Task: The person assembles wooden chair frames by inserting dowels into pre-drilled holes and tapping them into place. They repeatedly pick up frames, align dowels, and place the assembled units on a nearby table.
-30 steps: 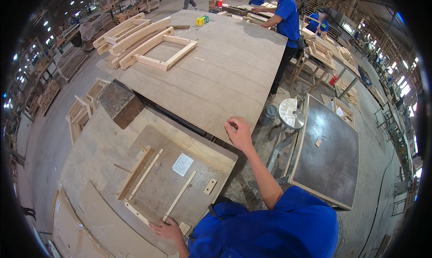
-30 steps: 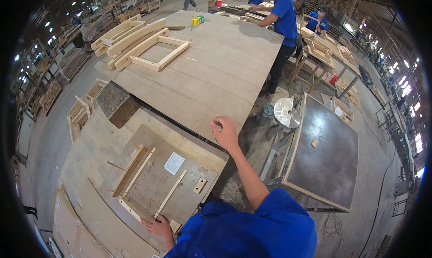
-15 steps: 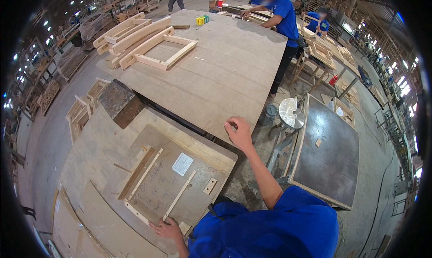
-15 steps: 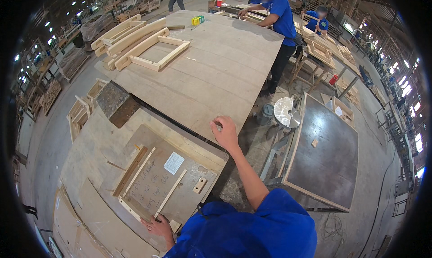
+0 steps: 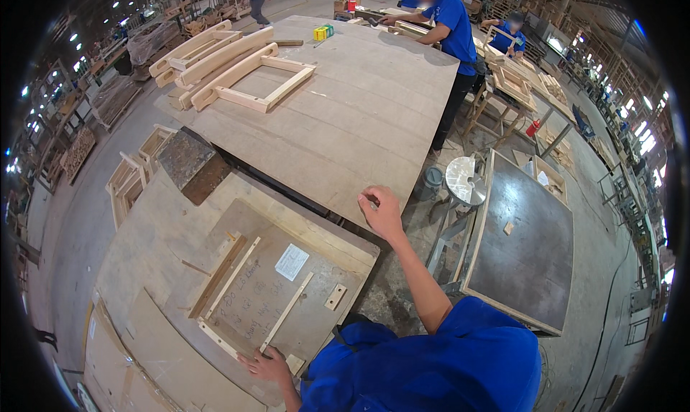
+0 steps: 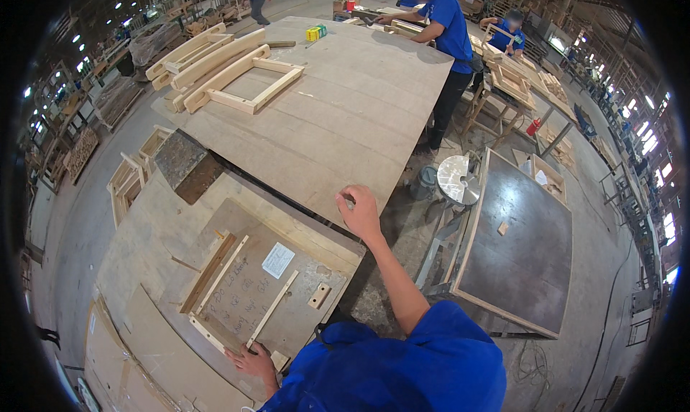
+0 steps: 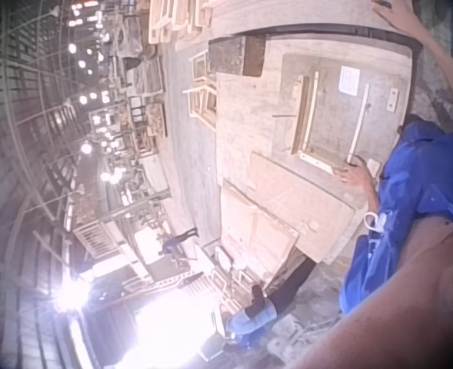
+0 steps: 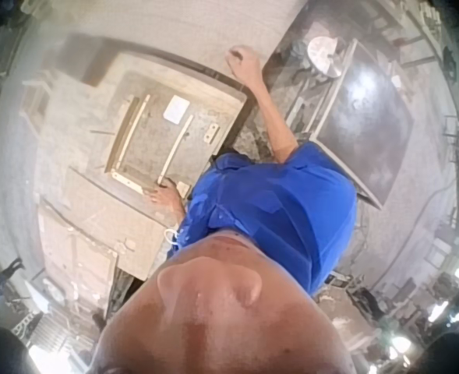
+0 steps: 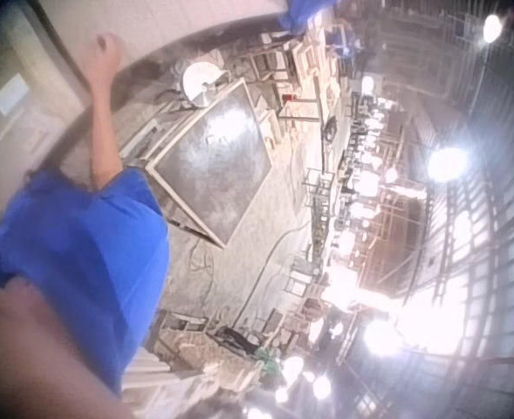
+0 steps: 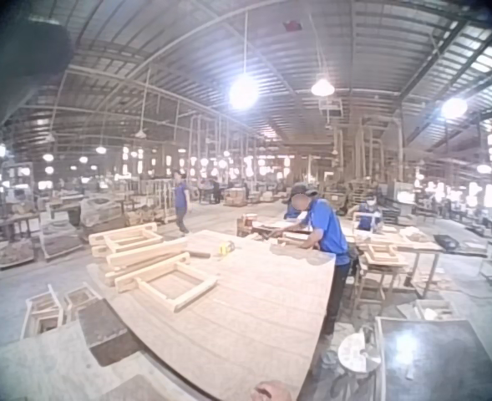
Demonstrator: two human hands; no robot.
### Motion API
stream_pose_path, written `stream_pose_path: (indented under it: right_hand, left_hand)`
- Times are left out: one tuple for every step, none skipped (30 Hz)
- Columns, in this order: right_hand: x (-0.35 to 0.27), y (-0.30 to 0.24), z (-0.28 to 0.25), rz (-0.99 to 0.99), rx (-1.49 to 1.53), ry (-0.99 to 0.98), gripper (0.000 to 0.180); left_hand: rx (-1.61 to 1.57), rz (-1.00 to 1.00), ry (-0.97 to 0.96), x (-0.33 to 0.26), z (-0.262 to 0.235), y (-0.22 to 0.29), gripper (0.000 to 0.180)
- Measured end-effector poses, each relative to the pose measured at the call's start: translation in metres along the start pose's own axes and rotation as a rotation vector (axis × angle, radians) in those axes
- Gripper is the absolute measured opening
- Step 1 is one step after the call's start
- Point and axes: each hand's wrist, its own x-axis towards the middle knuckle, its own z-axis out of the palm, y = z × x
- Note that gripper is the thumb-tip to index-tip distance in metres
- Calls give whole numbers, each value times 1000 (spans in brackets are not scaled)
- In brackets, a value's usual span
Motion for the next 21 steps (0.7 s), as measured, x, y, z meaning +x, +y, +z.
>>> stream_pose_path:
  right_hand:
    - [0,-1,0,2,8,0,19]
    - [0,-1,0,4,18,0,19]
    - [0,-2,0,4,15,1,19]
    - [0,-2,0,5,12,2,19]
    - [0,-3,0,5,9,5,19]
    - [0,-2,0,4,3,3,19]
    - [0,-1,0,3,-3,1,19]
    - [0,-1,0,1,-8,-1,19]
    - [1,-1,0,1,-10,-2,19]
    - [1,-2,0,1,-12,-3,19]
    - [1,-1,0,2,-16,-2,19]
    - [0,0,0,-1,-10,5,19]
    - [0,2,0,-4,-5,11,19]
    - [0,2,1,-7,2,16,19]
    - [0,2,1,-8,7,15,19]
    - [0,1,1,-9,12,14,19]
    - [0,0,1,-8,16,12,19]
    - [0,-1,0,-4,14,10,19]
    - [0,-2,0,0,12,9,19]
    - [0,-3,0,4,10,8,19]
    - [0,-3,0,6,11,8,19]
  left_hand:
    - [2,6,8,0,1,-1,36]
    - [5,11,16,0,1,-1,36]
    - [5,8,16,0,2,-1,36]
    - [5,5,16,0,2,-1,36]
    - [4,2,16,0,2,-1,36]
    - [2,1,14,0,1,0,36]
    - [-1,0,12,0,1,0,36]
    - [-3,-3,11,1,1,1,37]
    - [-7,-1,14,1,1,0,37]
    - [-10,0,17,0,2,-2,37]
    - [-16,4,20,0,2,-1,38]
    - [-16,3,15,0,2,-1,38]
    - [-16,2,10,0,1,0,38]
    - [-15,0,6,0,1,0,38]
    - [-13,-5,1,0,1,0,39]
    - [-12,-10,-4,0,2,0,39]
    - [-9,-15,-10,0,1,0,39]
    - [-10,-19,-15,0,0,0,39]
    - [-10,-22,-20,0,0,1,39]
    - [-11,-25,-24,1,-1,1,39]
    - [-6,-20,-23,0,-1,1,39]
